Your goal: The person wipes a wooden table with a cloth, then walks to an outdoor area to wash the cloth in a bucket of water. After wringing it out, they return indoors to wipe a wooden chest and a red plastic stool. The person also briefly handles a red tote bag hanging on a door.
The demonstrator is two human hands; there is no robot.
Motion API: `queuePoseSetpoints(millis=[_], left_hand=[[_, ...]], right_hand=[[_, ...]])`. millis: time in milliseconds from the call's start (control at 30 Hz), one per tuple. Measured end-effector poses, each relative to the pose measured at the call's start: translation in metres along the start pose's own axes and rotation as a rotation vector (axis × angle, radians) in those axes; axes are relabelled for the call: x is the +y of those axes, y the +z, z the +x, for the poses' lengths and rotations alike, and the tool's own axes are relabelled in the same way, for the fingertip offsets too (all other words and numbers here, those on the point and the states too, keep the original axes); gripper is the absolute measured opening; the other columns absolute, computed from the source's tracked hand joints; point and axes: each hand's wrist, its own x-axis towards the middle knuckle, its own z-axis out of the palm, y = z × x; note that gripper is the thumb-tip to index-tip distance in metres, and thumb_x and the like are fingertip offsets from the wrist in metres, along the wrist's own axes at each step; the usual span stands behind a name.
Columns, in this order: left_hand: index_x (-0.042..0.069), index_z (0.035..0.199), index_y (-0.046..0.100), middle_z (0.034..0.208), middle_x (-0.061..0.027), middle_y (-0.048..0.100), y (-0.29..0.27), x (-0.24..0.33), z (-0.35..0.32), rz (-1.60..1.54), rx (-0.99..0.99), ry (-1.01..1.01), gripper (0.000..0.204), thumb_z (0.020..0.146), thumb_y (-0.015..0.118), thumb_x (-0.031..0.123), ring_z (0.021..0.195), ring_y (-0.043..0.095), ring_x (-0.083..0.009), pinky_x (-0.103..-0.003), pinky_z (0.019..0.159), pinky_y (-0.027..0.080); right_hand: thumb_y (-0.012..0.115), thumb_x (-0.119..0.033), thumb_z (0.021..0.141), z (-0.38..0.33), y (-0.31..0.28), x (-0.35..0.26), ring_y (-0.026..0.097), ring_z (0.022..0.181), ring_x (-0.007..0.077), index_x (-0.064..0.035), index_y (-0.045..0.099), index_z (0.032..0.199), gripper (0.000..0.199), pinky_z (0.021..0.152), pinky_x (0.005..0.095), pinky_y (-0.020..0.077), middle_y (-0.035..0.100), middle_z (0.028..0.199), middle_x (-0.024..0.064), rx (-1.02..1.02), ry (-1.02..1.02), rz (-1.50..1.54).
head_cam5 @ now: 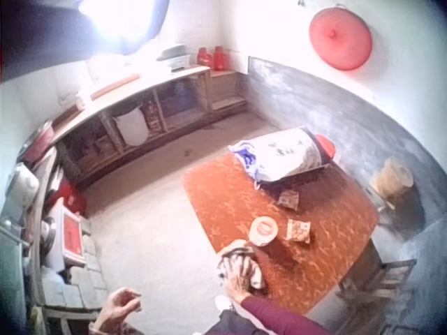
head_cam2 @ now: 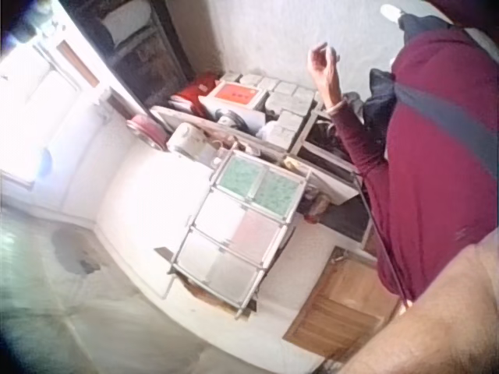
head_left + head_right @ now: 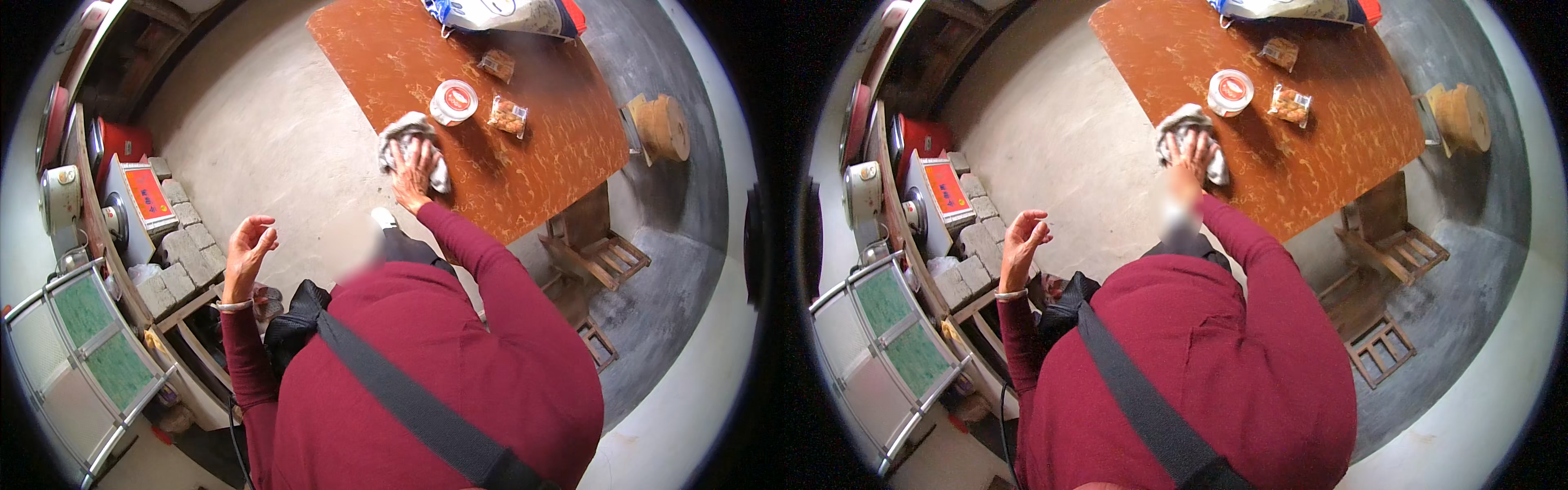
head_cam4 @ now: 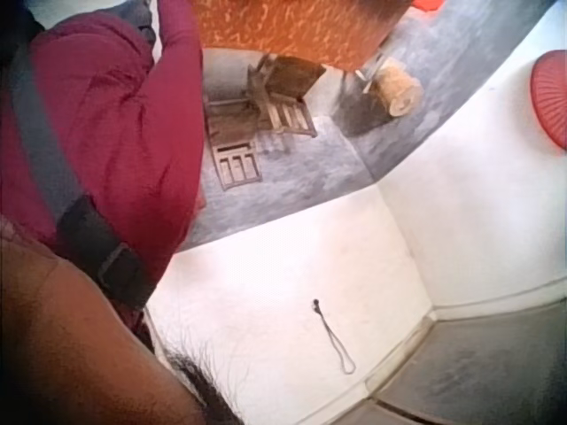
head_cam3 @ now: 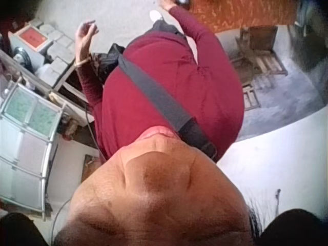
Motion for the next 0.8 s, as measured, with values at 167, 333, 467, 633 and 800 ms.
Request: queuePoseSetpoints(millis=[167,333,467,633,800], left_hand=[[0.005,0.105,0.056,0.084,0.0012,0.055,0.011,0.007,0.002,0.052,-0.02,-0.03,0.023,0.088,0.061,0.019,0.076,0.053,-0.0067,-0.023,0.072,0.048],[0.003,0.105,0.055,0.084,0.0014,0.054,0.033,0.005,0.009,0.038,-0.101,-0.041,0.023,0.089,0.06,0.019,0.076,0.053,-0.0068,-0.024,0.073,0.048],[0.002,0.105,0.055,0.082,0.001,0.054,0.043,0.0,0.012,0.057,-0.178,-0.034,0.024,0.088,0.061,0.018,0.075,0.053,-0.0075,-0.024,0.072,0.047],[0.002,0.104,0.056,0.081,-0.0001,0.055,0.055,-0.01,0.004,0.048,-0.226,0.005,0.024,0.087,0.062,0.018,0.074,0.052,-0.0083,-0.023,0.07,0.046],[0.002,0.105,0.055,0.08,0.0008,0.055,0.066,-0.031,-0.022,0.069,-0.296,0.023,0.025,0.088,0.062,0.019,0.075,0.053,-0.0077,-0.024,0.071,0.047]], right_hand=[[0.062,-0.018,0.074,0.043,-0.001,0.003,0.015,0.132,0.041,-0.0262,0.048,0.129,0.058,0.104,0.0632,0.0096,0.027,0.14,0.0153,-0.007,-0.083,0.159],[0.054,-0.007,0.073,0.015,0.0,0.019,0.018,0.135,0.0347,-0.0187,0.055,0.123,0.051,0.108,0.0592,0.0107,0.036,0.137,0.0134,0.07,-0.168,0.226],[0.049,-0.005,0.077,-0.056,-0.015,0.03,0.017,0.135,0.0344,-0.018,0.054,0.122,0.048,0.107,0.059,0.0102,0.037,0.137,0.0128,0.061,-0.154,0.24],[0.05,-0.009,0.079,-0.152,-0.048,0.058,0.017,0.136,0.0324,-0.0169,0.053,0.123,0.046,0.108,0.056,0.0109,0.035,0.139,0.012,-0.008,-0.088,0.236],[0.05,-0.009,0.083,-0.25,-0.054,0.103,0.026,0.133,0.0313,-0.0171,0.059,0.118,0.037,0.109,0.0499,0.0179,0.044,0.132,0.0123,0.067,0.062,0.265]])
